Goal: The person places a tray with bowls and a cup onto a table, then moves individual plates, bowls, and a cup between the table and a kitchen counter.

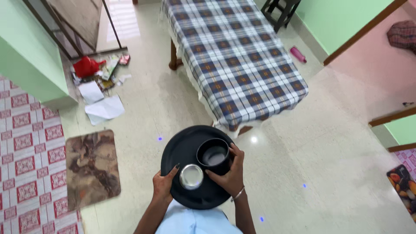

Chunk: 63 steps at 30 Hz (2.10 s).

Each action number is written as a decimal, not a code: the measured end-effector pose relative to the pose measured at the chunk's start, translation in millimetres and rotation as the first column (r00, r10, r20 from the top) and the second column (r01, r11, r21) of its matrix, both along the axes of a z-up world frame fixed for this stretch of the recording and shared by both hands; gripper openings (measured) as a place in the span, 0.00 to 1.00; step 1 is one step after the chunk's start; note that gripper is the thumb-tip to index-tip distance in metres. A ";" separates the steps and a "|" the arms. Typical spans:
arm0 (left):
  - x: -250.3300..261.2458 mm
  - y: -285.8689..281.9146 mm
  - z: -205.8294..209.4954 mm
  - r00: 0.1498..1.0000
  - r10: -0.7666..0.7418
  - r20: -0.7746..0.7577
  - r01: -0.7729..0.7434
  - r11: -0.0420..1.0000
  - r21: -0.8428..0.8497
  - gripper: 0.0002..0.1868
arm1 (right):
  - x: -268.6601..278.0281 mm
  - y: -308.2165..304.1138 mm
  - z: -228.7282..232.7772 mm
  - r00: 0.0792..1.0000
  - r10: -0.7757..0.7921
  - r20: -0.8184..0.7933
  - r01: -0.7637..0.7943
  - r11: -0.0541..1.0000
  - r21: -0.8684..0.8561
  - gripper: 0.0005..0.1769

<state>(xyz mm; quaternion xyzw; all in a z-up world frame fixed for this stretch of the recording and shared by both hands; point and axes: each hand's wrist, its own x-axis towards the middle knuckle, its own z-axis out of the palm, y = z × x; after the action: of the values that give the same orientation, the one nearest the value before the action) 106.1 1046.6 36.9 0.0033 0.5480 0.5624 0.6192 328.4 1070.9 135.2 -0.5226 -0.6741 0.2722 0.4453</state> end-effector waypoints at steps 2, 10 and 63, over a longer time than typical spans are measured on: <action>-11.8 40.9 8.5 1.000 0.002 -0.021 0.000 0.996 0.085 0.20 | -11.3 46.4 0.8 0.994 -0.013 -0.110 0.012 1.000 -0.010 0.66; -50.1 163.1 4.9 0.997 -0.067 -0.029 0.069 0.996 0.064 0.19 | -30.0 157.2 -35.6 0.971 -0.150 -0.188 0.165 0.984 0.065 0.63; -42.5 825.8 -34.8 0.714 -0.694 -0.087 0.697 0.717 -0.007 0.20 | 65.1 671.2 -246.6 0.409 -0.911 0.053 0.846 0.357 -0.396 0.47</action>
<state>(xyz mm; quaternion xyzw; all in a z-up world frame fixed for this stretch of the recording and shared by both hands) 63.7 1872.4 2.1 0.2404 0.5244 0.2951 0.7616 393.5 1742.1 -111.4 -0.8475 -0.1823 0.1540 0.4742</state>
